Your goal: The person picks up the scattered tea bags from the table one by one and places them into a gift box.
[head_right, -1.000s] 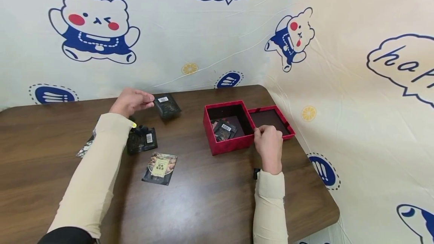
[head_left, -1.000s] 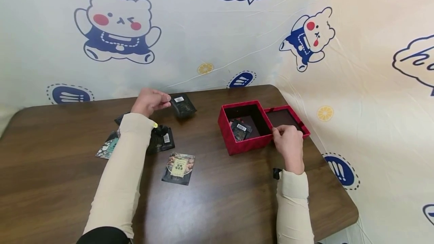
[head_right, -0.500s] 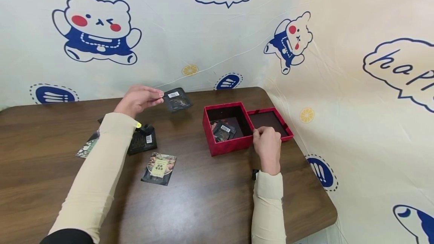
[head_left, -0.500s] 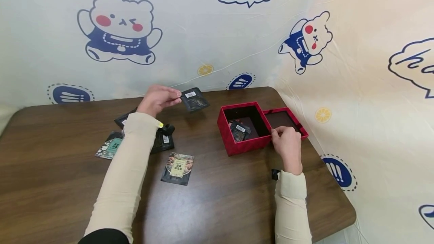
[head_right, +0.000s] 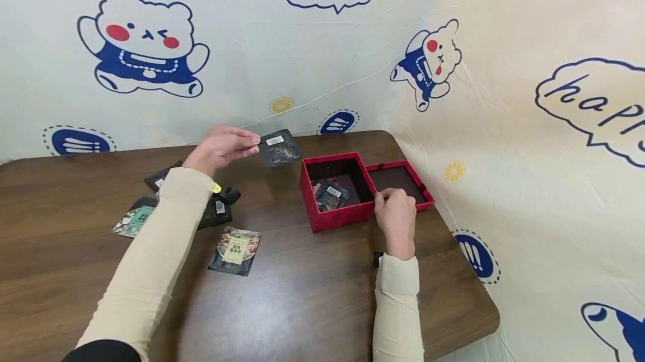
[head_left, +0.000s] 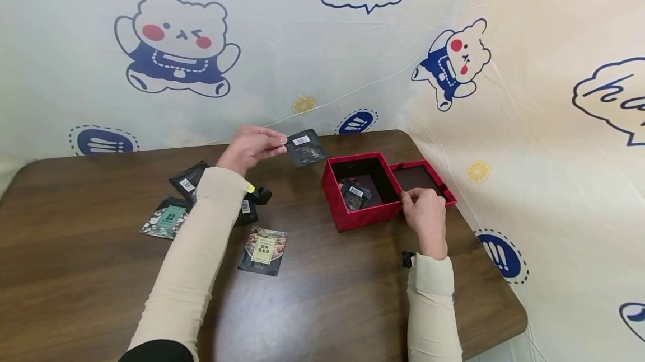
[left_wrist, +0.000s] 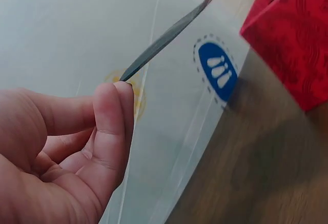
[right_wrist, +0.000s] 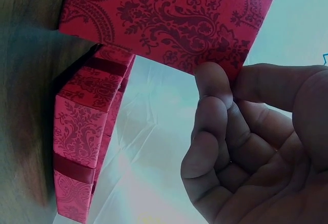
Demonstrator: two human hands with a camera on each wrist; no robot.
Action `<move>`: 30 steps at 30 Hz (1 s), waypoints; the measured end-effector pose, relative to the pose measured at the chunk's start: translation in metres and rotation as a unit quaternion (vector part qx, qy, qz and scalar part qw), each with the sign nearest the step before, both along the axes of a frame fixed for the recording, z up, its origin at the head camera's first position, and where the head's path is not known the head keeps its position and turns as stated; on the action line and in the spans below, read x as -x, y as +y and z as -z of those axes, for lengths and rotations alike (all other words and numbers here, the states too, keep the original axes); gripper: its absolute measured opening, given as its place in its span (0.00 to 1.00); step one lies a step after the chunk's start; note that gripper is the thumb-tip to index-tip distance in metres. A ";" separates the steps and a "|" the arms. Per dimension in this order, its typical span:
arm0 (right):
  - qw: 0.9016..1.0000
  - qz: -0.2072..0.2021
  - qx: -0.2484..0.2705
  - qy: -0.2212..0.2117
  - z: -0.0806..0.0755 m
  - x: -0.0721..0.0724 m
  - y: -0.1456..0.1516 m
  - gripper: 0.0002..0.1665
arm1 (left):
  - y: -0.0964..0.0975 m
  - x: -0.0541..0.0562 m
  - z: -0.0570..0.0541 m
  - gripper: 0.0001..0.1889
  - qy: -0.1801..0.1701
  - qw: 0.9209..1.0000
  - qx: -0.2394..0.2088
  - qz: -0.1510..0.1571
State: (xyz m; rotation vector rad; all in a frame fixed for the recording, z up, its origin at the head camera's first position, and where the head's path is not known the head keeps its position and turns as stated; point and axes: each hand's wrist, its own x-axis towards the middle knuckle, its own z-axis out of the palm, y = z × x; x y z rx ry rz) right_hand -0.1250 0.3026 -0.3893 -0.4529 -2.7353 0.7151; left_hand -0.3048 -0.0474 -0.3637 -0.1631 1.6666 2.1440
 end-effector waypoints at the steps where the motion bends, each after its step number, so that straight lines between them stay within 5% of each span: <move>1: 1.000 0.000 0.002 0.000 0.000 0.000 0.000 0.15 | 0.003 -0.001 -0.001 0.10 0.002 1.000 -0.003 0.001; 16: 1.000 -0.001 0.008 0.004 0.000 0.000 0.000 0.15 | 0.038 -0.011 -0.004 0.17 0.026 0.999 0.015 0.025; 30: 1.000 0.002 0.011 0.009 0.002 0.000 0.002 0.15 | 0.077 -0.020 -0.003 0.14 0.019 0.998 0.043 0.044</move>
